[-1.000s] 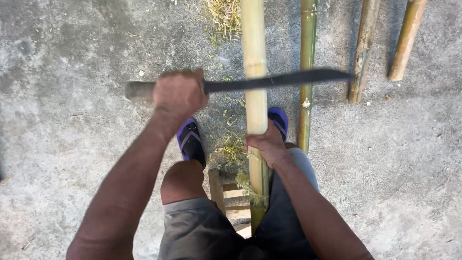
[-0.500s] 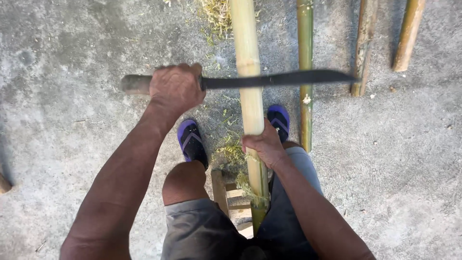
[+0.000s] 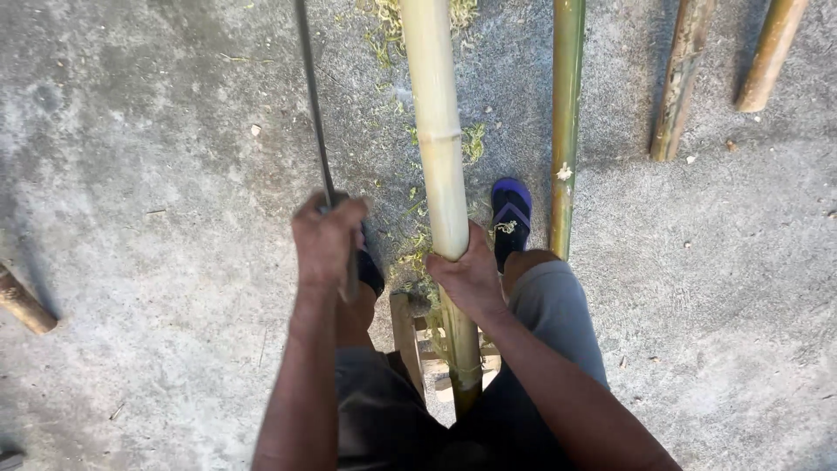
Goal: Using a machete to shave and smooth a bamboo pole while sitting.
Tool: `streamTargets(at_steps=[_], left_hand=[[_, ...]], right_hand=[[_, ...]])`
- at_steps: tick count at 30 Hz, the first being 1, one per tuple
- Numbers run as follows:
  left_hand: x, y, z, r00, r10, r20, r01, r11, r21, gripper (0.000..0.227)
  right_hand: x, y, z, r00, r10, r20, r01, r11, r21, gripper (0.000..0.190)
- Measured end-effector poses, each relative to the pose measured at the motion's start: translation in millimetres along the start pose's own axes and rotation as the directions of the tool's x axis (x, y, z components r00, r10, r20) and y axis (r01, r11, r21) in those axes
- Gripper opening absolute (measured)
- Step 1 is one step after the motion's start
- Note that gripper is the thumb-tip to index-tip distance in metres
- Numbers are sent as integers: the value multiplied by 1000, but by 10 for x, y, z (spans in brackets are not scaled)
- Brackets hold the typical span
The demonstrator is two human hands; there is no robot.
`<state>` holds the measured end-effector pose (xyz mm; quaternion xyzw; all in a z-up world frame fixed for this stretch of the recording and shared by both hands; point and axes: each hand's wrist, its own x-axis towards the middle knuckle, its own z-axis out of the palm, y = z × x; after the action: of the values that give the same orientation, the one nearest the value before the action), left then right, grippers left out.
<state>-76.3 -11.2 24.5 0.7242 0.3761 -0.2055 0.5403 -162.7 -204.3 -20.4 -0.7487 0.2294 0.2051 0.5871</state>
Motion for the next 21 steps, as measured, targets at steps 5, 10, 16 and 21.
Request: streamTargets(at_steps=[5,10,16,21], left_hand=[[-278,-551,122,996,-36,76,62,923,-381,32],[-18,-993,289,997,34,64,-19,974,-224,32],[87,-568,217,775,626,87,-612,709,351,36],[130,-49,5,618,636,462,-636,59,769,22]], right_hand=[[-174,-224,19,990,-27,-135,-13,958,-287,76],[-226,-104,36,979,-51,-199,-40,903,-427,83],[-63,41,-61,985,-137,-107,111,969,-219,82],[-131,-14,-57,999,-36,-23,32,988,-152,57]])
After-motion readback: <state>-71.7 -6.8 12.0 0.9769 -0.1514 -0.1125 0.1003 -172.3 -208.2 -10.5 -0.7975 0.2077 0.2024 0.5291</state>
